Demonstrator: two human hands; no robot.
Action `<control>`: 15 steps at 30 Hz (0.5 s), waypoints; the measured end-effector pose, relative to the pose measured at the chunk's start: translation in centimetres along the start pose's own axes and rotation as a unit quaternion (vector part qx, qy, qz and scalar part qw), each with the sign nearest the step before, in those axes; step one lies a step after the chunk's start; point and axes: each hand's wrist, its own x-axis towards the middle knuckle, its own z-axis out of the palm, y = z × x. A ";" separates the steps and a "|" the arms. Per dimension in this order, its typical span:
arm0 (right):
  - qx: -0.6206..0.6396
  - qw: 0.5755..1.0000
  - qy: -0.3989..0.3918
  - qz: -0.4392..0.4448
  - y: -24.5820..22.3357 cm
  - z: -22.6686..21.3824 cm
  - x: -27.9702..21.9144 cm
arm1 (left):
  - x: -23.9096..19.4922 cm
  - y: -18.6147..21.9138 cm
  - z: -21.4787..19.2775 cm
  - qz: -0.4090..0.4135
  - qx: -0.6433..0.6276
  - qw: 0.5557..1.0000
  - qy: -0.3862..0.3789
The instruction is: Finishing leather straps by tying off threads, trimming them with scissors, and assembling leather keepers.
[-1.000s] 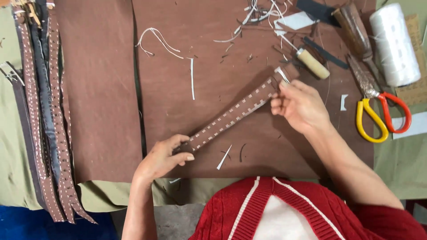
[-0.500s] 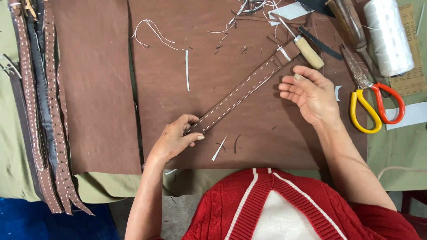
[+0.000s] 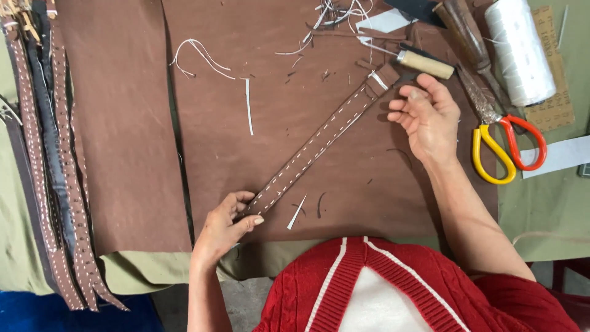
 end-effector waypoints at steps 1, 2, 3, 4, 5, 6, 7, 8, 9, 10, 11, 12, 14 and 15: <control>-0.005 1.000 -0.001 0.001 0.1 -0.1 -0.1 | -0.5 0.2 0.1 0.000 0.000 1.000 0.004; -0.010 1.000 -0.005 0.001 0.1 0.0 0.1 | -0.8 0.5 0.3 0.001 -0.002 1.000 0.009; -0.011 1.000 -0.008 -0.004 -0.4 0.5 0.0 | -0.9 1.5 0.4 0.006 -0.004 1.000 0.011; -0.029 1.000 -0.010 -0.003 -0.7 0.7 -0.3 | -1.2 2.3 0.7 -0.042 -0.014 0.999 0.006; -0.047 0.999 -0.012 -0.001 -1.0 1.0 -0.6 | -1.4 3.2 0.9 -0.090 -0.025 0.996 0.001; -0.046 0.999 -0.015 -0.005 -1.0 0.9 -0.6 | -1.3 3.1 0.9 -0.086 -0.025 0.996 0.004; -0.053 0.998 -0.023 0.002 -0.9 0.8 -0.6 | -1.1 3.0 0.9 -0.089 -0.024 0.996 -0.001; -0.061 0.998 -0.030 0.008 -0.8 0.6 -0.5 | -0.9 3.0 0.9 -0.093 -0.022 0.995 -0.006; -0.059 0.998 -0.032 0.004 -1.3 1.0 0.1 | 0.0 3.2 0.6 -0.089 -0.021 0.996 -0.004; -0.067 0.997 -0.039 0.013 -1.4 0.9 0.0 | 0.2 3.0 0.6 -0.088 0.034 0.996 -0.008; -0.075 0.996 -0.046 0.021 -1.4 0.7 -0.2 | 0.4 2.8 0.5 -0.086 0.089 0.992 -0.012; -0.073 0.996 -0.045 0.020 -1.5 0.8 -0.1 | 0.5 3.6 0.6 -0.085 0.092 0.992 -0.012; -0.067 0.996 -0.061 0.028 -1.7 0.8 -0.4 | 0.4 5.3 0.9 -0.068 0.204 0.977 -0.007; -0.066 0.996 -0.057 0.028 -1.5 0.4 -0.3 | 1.0 6.4 1.4 -0.068 0.206 0.976 -0.010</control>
